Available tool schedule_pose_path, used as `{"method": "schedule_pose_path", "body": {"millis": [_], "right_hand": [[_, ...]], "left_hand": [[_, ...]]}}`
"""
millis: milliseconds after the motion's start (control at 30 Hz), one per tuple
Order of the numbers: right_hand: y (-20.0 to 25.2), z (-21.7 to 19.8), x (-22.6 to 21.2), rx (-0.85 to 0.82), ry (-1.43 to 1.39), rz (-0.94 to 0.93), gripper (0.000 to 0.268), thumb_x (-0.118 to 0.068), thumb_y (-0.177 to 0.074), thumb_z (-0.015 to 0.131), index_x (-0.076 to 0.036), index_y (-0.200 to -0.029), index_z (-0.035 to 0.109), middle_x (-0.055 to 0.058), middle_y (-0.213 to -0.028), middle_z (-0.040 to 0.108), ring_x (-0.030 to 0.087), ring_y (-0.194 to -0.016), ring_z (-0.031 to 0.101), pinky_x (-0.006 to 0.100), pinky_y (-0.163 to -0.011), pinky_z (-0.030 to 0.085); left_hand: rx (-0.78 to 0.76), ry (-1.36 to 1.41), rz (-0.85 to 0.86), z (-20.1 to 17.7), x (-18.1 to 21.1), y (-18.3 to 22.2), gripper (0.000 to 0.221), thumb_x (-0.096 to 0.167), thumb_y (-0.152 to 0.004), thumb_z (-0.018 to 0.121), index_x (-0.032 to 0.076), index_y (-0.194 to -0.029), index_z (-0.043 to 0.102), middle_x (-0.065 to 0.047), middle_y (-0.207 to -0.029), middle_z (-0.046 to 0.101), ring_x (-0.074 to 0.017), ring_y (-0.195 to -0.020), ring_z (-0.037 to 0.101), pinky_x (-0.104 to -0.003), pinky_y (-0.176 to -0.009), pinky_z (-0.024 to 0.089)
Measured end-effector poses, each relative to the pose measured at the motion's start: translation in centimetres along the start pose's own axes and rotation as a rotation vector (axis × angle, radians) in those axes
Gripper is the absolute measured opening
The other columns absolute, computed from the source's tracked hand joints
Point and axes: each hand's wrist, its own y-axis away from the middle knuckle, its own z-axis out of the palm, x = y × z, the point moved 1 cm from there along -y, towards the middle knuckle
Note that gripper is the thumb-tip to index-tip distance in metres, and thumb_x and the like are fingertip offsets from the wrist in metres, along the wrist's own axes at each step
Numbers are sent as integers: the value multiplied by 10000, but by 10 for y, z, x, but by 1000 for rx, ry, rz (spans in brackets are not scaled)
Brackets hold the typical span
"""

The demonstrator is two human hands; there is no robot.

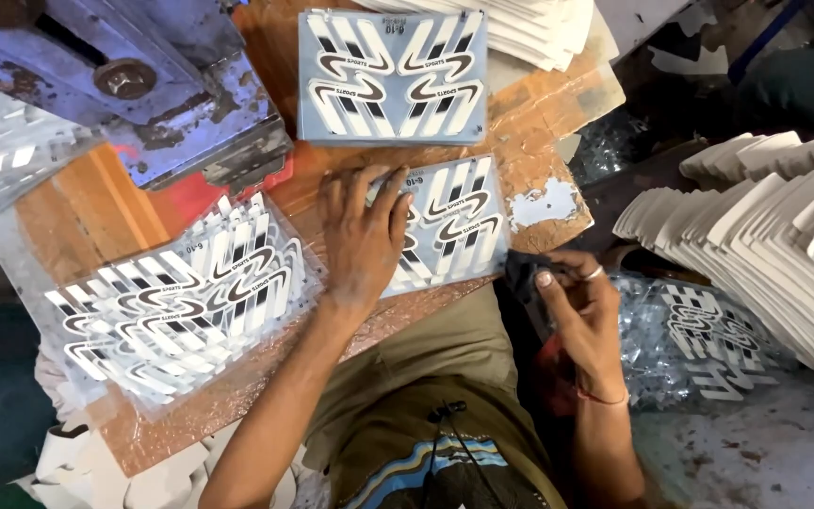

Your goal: Applying decorative decals to shoe upper components using an industrial pressing machine.

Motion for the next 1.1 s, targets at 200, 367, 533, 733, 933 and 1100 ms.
{"method": "schedule_pose_path", "body": {"millis": [200,367,533,733,933,1100], "right_hand": [[-4,3,3,54,-11,-32,211,-48,-1040,650,27,-1235,682,-51,-919,598,11,-806,495,174,-692,393],[-6,1,9,23,-119,48,202,-57,-1018,645,16,-1206,650,-39,-931,665,29,-818,586,187,-743,476],[-5,-16,48,55,-270,81,250,-35,-1008,661,11,-1254,649,-42,-987,660,24,-850,565,187,-762,450],[0,-23,41,22,-383,157,317,0,-954,683,-10,-1270,661,-14,-901,672,55,-790,620,233,-751,530],[10,-14,19,73,-108,108,323,10,-893,759,-6,-1213,721,-6,-873,704,32,-747,617,185,-670,488],[13,-13,11,109,195,-48,308,-18,-912,807,16,-1214,753,60,-935,693,83,-819,581,238,-712,456]], "left_hand": [[-40,10,-28,-16,5,-9,334,334,-1046,629,152,-1315,708,-54,-1294,584,-301,-1196,493,-547,-1106,372],[-167,84,24,-22,-16,-35,398,378,-948,707,125,-1254,731,-81,-1166,618,-273,-1105,549,-551,-1034,364],[-307,296,-103,-14,-15,-29,317,368,-938,722,167,-1179,766,-10,-1118,677,-188,-1029,631,-425,-1059,437],[138,50,153,-9,-8,-11,238,237,-985,710,125,-1185,774,-19,-1165,731,-226,-1151,616,-421,-1041,413],[-2,284,112,-92,-22,12,134,86,-1024,684,108,-1150,723,-25,-1095,758,-203,-980,741,-367,-871,599],[-267,-211,-522,-202,-82,53,191,205,-1045,748,213,-1236,762,-69,-1146,772,-227,-925,746,-395,-855,576]]}}
